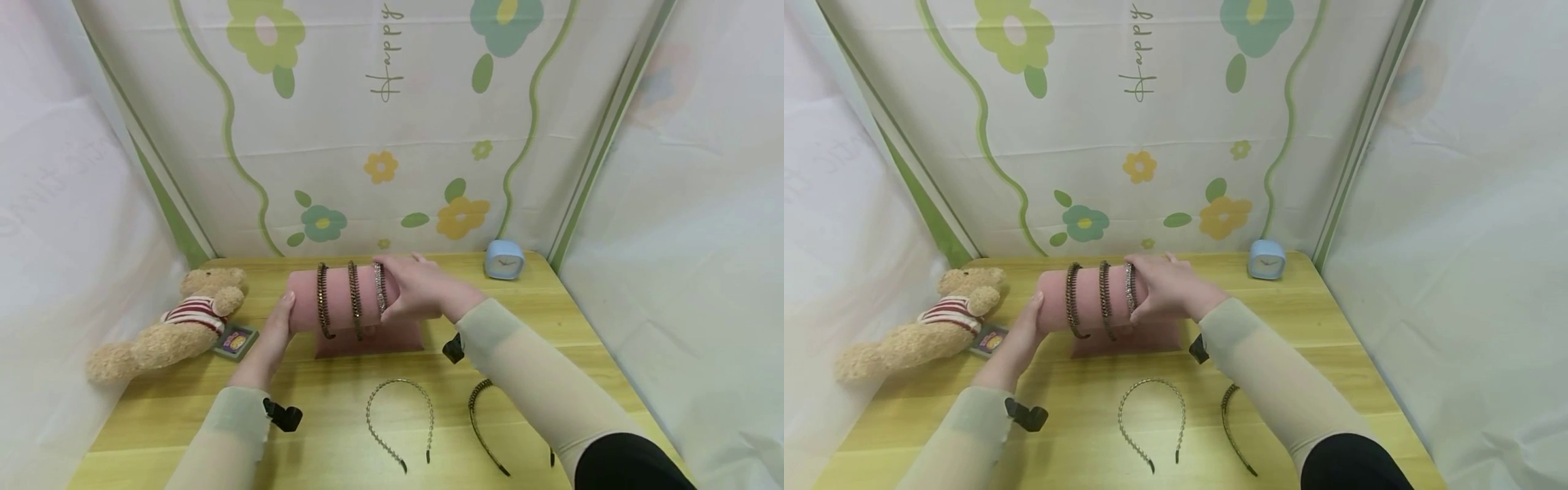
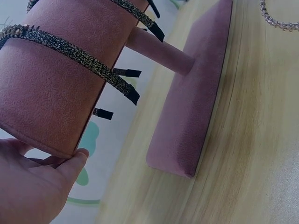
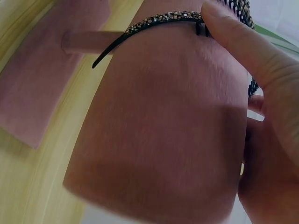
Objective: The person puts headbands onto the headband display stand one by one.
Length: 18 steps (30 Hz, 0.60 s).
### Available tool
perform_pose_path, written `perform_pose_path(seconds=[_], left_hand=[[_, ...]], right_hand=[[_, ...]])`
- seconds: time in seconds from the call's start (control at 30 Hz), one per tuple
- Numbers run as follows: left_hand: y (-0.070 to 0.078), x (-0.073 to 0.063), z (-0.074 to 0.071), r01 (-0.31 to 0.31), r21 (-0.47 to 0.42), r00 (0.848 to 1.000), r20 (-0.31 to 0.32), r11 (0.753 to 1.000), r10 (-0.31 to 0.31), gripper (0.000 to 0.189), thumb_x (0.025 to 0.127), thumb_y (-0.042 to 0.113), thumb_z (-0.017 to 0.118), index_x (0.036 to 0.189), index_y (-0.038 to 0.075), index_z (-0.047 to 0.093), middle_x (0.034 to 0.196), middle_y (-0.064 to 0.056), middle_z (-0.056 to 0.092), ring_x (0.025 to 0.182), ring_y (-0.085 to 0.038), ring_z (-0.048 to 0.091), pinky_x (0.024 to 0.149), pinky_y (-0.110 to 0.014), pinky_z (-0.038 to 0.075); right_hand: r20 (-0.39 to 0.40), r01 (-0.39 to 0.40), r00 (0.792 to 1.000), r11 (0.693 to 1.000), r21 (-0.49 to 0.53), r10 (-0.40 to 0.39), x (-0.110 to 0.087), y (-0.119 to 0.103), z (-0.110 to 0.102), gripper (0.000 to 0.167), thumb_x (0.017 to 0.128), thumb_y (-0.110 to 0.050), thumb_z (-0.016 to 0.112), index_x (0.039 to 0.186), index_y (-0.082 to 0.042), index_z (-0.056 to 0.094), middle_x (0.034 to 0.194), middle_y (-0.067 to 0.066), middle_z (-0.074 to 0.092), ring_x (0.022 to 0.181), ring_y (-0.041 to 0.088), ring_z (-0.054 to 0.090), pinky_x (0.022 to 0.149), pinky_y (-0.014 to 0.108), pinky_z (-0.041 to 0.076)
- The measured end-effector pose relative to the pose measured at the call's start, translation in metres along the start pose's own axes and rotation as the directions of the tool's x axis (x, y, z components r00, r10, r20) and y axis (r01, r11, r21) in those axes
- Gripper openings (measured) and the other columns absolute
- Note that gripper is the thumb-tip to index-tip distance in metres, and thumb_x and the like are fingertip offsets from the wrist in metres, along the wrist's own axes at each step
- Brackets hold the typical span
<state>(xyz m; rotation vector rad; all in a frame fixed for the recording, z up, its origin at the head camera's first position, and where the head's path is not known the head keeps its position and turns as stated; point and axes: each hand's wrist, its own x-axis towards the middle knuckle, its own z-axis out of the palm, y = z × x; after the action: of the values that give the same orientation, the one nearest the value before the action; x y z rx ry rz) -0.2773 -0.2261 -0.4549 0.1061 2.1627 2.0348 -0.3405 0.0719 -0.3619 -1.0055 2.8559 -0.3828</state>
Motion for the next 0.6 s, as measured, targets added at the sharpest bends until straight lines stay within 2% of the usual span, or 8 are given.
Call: perform_pose_path(seconds=[0.3,0.5,0.6], left_hand=[[0.0004,0.0005,0.0,0.005,-0.004,1.0,0.0,1.0,-0.005,0.081,0.1,0.068,0.021,0.16,0.017,0.001,0.164,-0.005,0.004,0.148,-0.025,0.008,0.119,-0.047,0.012],[0.0001,0.0015,-0.0008,0.006,-0.016,1.0,0.0,1.0,-0.006,0.083,0.1,0.068,0.022,0.16,0.014,0.002,0.164,-0.007,0.007,0.148,-0.025,0.009,0.119,-0.047,0.012],[-0.0001,0.0008,-0.0015,0.005,-0.016,1.0,0.0,1.0,-0.005,0.082,0.1,0.067,0.022,0.16,0.015,0.002,0.164,-0.007,0.007,0.148,-0.025,0.01,0.119,-0.047,0.012]], right_hand=[[0.008,0.019,1.0,0.999,0.037,-0.02,0.006,-0.0066,0.0036,0.12,0.062,-0.052,0.09,0.157,-0.025,0.022,0.153,-0.006,0.038,0.138,0.01,0.034,0.119,0.046,0.0],[0.001,-0.005,1.0,1.0,0.022,0.005,0.0045,-0.0077,0.0035,0.122,0.061,-0.055,0.089,0.158,-0.026,0.02,0.154,-0.006,0.036,0.139,0.008,0.031,0.119,0.043,-0.001],[0.011,-0.002,1.0,1.0,0.007,0.002,0.0046,-0.008,0.0032,0.125,0.061,-0.058,0.088,0.159,-0.03,0.015,0.156,-0.007,0.033,0.14,0.008,0.029,0.119,0.044,0.001]])
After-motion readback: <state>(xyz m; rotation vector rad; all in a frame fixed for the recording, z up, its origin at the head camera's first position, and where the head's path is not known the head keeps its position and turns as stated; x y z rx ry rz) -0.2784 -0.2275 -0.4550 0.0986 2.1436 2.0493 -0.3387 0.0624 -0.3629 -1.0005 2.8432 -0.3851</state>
